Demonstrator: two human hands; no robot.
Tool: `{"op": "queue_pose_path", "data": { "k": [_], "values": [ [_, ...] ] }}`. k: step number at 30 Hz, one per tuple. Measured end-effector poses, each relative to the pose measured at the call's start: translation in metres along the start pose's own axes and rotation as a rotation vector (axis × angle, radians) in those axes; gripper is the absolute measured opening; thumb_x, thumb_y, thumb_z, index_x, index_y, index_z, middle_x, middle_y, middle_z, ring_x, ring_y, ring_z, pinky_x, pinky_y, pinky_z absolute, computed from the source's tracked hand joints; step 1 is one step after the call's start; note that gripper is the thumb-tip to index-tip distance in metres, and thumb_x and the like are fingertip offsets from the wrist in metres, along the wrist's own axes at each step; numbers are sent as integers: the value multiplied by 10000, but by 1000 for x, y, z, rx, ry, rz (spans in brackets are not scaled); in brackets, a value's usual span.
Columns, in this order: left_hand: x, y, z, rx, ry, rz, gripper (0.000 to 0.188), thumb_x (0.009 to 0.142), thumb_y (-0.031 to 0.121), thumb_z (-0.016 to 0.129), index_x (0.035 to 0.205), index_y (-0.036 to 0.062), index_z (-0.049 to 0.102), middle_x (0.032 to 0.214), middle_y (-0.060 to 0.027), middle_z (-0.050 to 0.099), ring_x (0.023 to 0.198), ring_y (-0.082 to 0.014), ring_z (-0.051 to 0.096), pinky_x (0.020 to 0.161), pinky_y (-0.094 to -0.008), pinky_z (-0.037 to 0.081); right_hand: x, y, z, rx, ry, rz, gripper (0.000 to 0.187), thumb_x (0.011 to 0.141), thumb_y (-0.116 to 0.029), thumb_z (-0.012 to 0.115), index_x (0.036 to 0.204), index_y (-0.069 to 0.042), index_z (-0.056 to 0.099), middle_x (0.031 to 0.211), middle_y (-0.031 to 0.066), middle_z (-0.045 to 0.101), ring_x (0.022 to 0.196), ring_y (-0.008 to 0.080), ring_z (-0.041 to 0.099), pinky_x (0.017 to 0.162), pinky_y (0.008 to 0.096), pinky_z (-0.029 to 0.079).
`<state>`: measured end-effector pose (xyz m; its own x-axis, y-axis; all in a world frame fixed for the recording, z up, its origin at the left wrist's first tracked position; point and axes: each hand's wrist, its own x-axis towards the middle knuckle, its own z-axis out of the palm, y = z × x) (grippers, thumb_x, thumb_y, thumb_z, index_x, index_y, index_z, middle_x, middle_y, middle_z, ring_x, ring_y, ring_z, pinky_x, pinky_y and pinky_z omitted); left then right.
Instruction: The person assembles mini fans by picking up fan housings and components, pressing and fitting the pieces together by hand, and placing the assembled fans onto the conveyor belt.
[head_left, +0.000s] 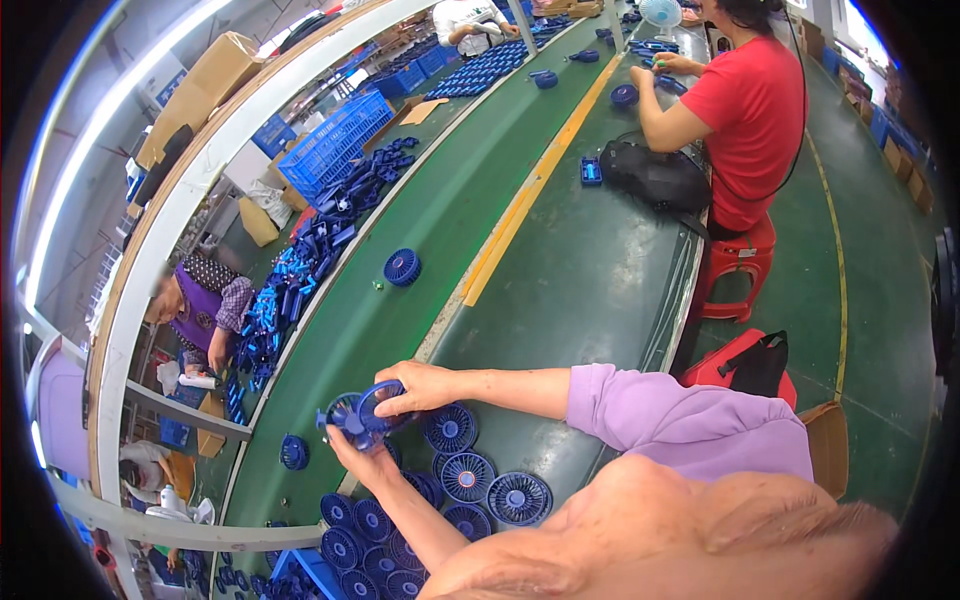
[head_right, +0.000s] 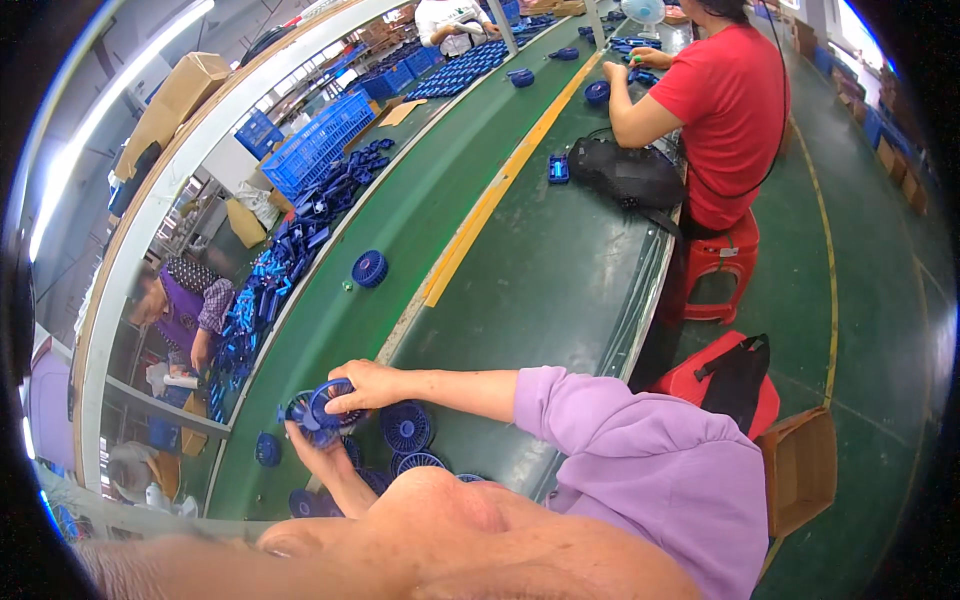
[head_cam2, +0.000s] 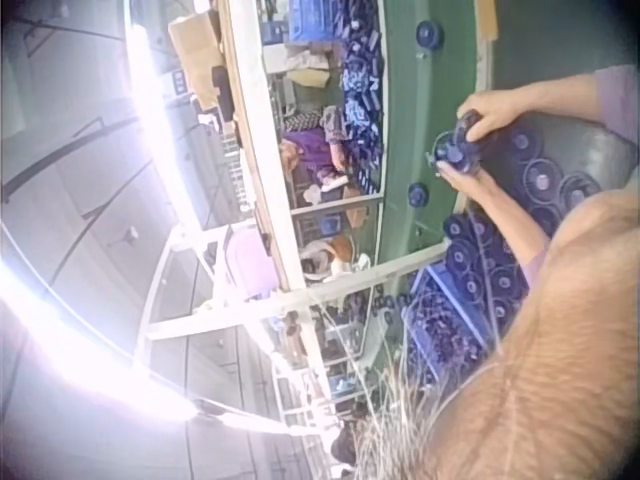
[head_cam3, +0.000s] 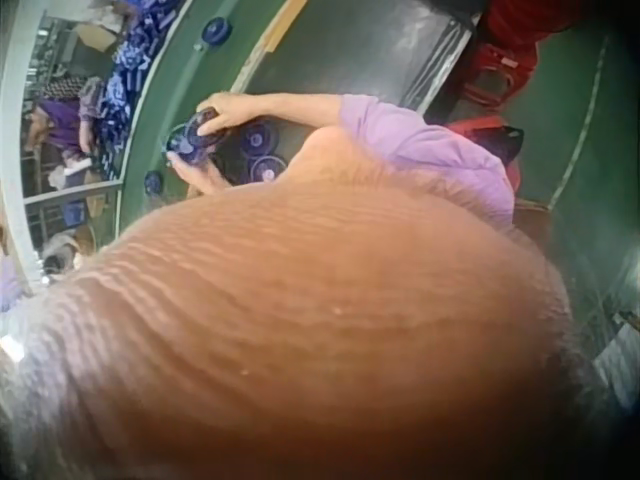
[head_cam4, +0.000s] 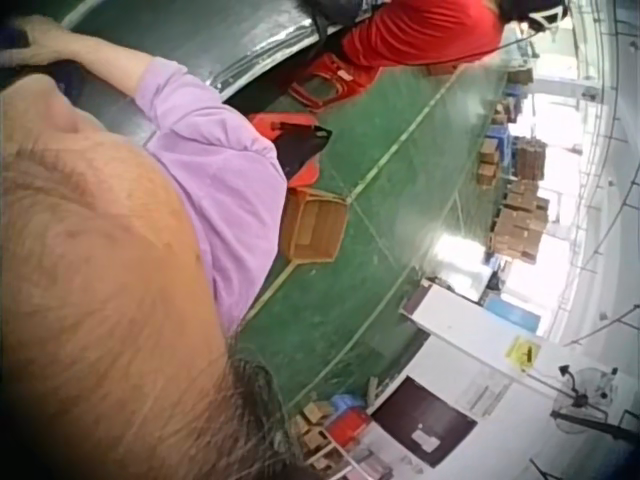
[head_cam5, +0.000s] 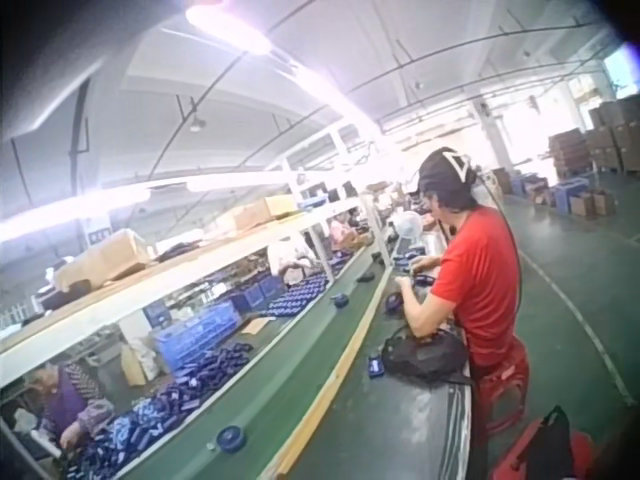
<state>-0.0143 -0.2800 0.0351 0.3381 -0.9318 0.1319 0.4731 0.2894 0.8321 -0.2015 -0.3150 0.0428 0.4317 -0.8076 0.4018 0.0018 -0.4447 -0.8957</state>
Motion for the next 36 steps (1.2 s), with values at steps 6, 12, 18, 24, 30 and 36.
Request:
{"op": "queue_pose_path", "data": {
  "k": [6,12,18,24,30,36],
  "values": [
    [-49,-5,-8,-156,-98,-82,441,998,317,479,1359,65,456,1305,-98,543,1185,-247,547,972,-423,482,-9,-16,17,-14,17,-41,428,769,-308,767,1028,-10,604,890,130,668,816,226,647,735,356,508],
    [-64,-1,-4,-327,-89,-279,481,1011,395,429,1383,90,439,1344,-122,518,1205,-274,539,960,-455,497,-17,-14,31,-302,44,-312,556,784,-237,707,1292,-102,526,1245,135,511,1096,320,536,930,406,469],
    [-61,6,-11,-344,-44,-345,494,1015,410,417,1381,78,437,1356,-106,506,1233,-262,510,1004,-423,472,-20,-5,46,-340,-124,-470,746,780,-422,714,1398,-109,436,1405,201,381,1245,398,413,1064,500,340],
    [-87,18,36,75,213,8,469,1032,343,395,1365,12,408,1322,-156,467,1200,-271,508,997,-404,458,-23,4,60,-81,-167,-391,880,829,-489,664,1462,-22,270,1459,248,311,1364,396,309,1121,448,278],
    [-93,14,39,459,224,281,415,1019,293,418,1313,-1,410,1280,-148,476,1162,-249,518,991,-392,435,-28,-8,70,366,-282,-200,777,977,-596,345,1482,-23,202,1444,201,367,1353,291,366,1090,367,312],
    [-81,3,15,81,223,76,479,1007,362,412,1304,-13,422,1289,-140,498,1183,-249,521,999,-392,436,-32,-9,69,-43,-118,-364,983,840,-716,492,1472,-12,225,1412,243,371,1348,383,348,1100,453,304]
  ]
}}
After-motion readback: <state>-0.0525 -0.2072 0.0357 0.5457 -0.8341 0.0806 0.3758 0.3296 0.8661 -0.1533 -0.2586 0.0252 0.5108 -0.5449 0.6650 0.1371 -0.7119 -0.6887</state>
